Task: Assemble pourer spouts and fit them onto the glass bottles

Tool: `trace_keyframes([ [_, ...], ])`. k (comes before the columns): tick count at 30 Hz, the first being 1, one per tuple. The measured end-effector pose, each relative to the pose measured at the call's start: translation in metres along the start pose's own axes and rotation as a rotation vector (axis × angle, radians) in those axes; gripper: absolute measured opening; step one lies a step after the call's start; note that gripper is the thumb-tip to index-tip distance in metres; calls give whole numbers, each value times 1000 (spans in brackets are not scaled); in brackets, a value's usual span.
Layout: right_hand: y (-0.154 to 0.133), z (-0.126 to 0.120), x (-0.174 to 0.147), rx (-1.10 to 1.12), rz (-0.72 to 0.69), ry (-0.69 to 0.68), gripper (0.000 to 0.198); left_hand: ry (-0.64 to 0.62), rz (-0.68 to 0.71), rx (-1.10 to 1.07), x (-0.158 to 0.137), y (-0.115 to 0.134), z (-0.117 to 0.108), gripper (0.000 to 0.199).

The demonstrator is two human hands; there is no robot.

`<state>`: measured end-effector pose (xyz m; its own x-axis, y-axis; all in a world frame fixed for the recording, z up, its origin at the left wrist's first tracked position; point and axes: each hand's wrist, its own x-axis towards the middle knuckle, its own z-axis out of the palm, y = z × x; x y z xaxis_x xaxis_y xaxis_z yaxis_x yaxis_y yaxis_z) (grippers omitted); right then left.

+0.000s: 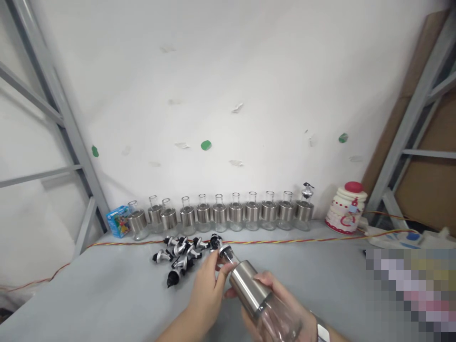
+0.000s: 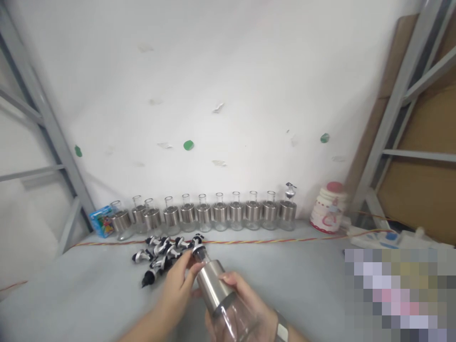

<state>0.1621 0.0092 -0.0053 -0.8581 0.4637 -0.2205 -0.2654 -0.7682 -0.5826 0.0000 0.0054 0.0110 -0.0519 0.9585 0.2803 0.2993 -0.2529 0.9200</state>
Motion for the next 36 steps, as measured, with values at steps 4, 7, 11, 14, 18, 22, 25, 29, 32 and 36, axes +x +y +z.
trace_keyframes([
  [4,2,14,-2,39,-28,83,56,18,48,-31,-4,-7,6,23],
  [7,6,18,-3,73,-64,84,53,64,69,-115,-10,-6,13,30],
  [11,8,16,0,82,-68,49,52,94,64,-154,-14,-3,18,36],
  [14,8,14,3,122,-76,37,49,62,45,-165,-14,-3,19,38],
  [18,7,10,5,108,-56,1,50,49,72,-105,-11,-5,16,37],
  [22,5,5,3,63,-58,72,49,-14,88,-32,-3,-4,11,30],
  [25,-2,4,-1,-84,-76,232,42,-63,0,-101,3,-7,10,38],
  [29,-33,-1,-12,-354,-416,593,39,-55,-102,-205,6,-20,14,52],
  [32,-73,-24,-31,-588,-783,963,43,-44,-78,-163,5,-30,16,52],
  [36,-124,-79,-69,-890,-1224,1537,66,-110,15,-14,-2,-28,17,44],
])
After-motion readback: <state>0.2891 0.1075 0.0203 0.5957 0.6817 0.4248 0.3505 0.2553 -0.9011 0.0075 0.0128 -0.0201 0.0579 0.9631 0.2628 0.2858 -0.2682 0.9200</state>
